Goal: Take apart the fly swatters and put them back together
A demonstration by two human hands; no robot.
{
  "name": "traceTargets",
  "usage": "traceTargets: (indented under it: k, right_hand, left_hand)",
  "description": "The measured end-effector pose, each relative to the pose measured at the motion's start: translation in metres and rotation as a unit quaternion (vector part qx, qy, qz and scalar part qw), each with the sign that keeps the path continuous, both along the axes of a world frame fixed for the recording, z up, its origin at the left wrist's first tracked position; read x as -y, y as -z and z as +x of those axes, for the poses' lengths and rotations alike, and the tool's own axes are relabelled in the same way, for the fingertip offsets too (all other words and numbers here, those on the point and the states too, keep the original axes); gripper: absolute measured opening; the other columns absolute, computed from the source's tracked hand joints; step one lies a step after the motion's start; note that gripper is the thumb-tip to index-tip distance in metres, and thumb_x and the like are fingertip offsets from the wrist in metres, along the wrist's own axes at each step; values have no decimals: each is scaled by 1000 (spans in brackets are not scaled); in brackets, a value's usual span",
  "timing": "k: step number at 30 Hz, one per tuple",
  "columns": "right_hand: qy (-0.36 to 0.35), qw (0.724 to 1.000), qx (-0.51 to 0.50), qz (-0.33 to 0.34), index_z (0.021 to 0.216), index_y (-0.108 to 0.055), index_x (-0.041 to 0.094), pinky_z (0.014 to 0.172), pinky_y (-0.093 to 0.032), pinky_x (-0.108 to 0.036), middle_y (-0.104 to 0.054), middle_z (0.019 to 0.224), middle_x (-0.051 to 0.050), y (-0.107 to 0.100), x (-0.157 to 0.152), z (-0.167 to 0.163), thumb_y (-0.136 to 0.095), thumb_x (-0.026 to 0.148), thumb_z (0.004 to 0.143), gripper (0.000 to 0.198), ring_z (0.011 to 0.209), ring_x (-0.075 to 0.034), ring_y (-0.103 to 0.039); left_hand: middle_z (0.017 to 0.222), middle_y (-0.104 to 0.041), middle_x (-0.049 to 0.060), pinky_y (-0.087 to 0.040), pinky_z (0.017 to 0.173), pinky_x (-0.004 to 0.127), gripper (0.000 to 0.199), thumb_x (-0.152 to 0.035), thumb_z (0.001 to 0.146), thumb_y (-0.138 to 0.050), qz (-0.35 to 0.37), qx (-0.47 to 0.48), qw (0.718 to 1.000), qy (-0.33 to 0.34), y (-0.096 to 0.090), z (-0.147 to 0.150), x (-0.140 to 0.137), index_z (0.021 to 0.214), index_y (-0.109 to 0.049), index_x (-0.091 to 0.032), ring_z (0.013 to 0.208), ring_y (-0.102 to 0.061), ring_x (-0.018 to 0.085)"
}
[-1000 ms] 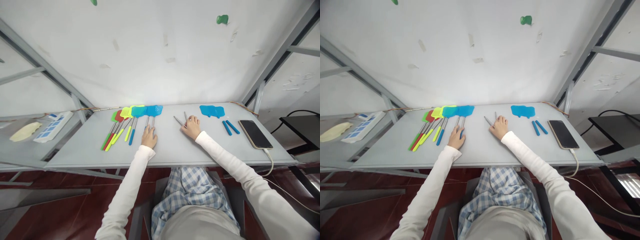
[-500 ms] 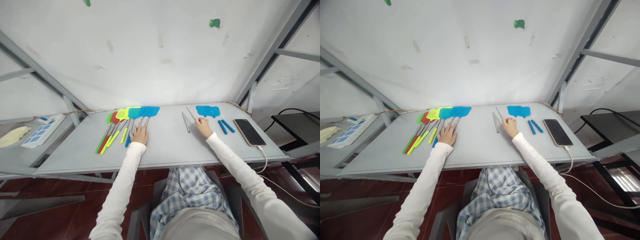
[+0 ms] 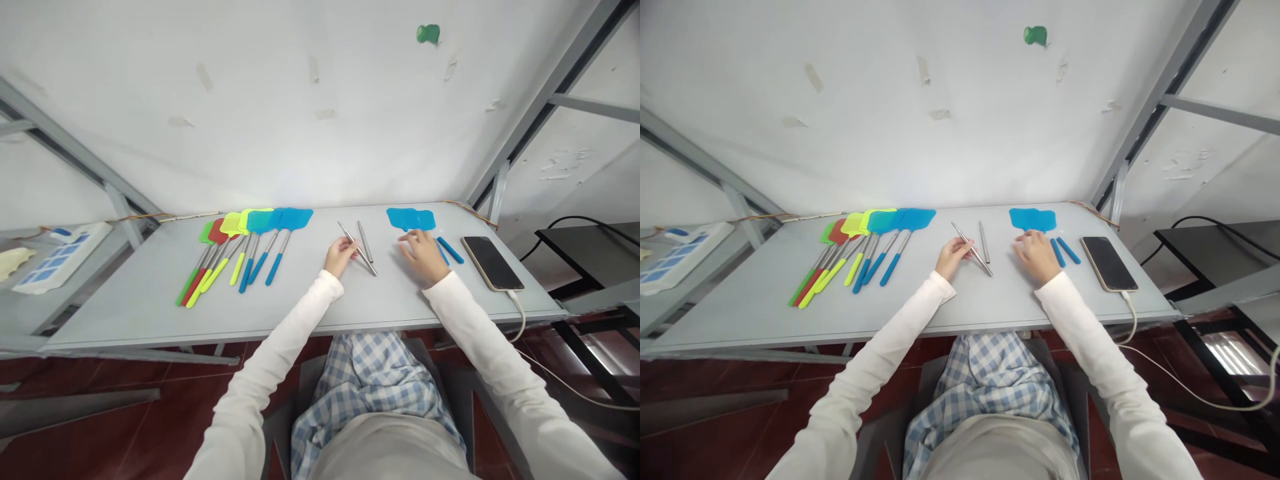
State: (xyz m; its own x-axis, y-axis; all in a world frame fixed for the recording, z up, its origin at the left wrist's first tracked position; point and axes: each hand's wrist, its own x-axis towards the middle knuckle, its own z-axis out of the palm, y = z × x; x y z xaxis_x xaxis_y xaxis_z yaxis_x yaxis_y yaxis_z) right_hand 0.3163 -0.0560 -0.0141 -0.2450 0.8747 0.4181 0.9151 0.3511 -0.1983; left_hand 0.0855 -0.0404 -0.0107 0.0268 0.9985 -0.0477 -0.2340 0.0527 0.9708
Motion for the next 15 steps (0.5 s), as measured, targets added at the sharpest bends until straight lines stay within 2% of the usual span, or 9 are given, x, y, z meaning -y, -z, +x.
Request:
traceTargets:
  k: [2,4,6,10,12,15]
  right_hand:
    - [117,992,48,9,106,-63,10,85,-37,-48,-57,109,-22,4,2,27,-37,30,92,36,103,-34,-47]
    - [155,984,88,-2,102,-65,9,82,-37,-48,-58,105,-23,9,8,44,-36,27,92,35,100,-35,-48]
    - [115,988,101,-13,102,-65,11,83,-39,-46,-60,103,-20,13,17,51,-36,25,92,34,98,-33,-50]
    - [-44,997,61,-7,117,-58,15,94,-39,-39,-59,114,-14,15,27,49,-37,24,93,33,104,-25,-52]
    - [-37,998,53,14,125,-53,12,95,-38,-39,-54,123,-16,14,27,46,-42,28,92,38,110,-26,-50]
    - [68,996,65,9,122,-55,8,88,-40,-42,-56,116,-20,16,20,46,-51,35,87,44,105,-32,-50]
  left_hand:
    - [71,-68,4,-50,64,24,19,-28,73,-72,-3,27,1000,-9,1,-8,-3,79,-62,-14,59,-58,9]
    - [71,-69,5,-50,67,25,16,-27,76,-69,-14,50,998,-20,2,-13,-10,79,-61,-13,59,-60,9]
    - [69,-68,5,-51,70,26,12,-24,78,-65,-16,57,998,-29,3,-15,-19,79,-59,-13,60,-62,10]
    - [70,-69,5,-53,76,31,9,-21,80,-61,-1,62,998,-16,6,-10,-35,83,-59,-13,66,-66,14]
    - [73,-70,6,-54,77,34,10,-21,80,-61,1,68,998,8,8,-8,-38,86,-59,-13,67,-68,15]
    - [79,-72,7,-54,82,36,14,-19,78,-62,-5,87,996,32,11,-10,-38,90,-58,-14,70,-69,16]
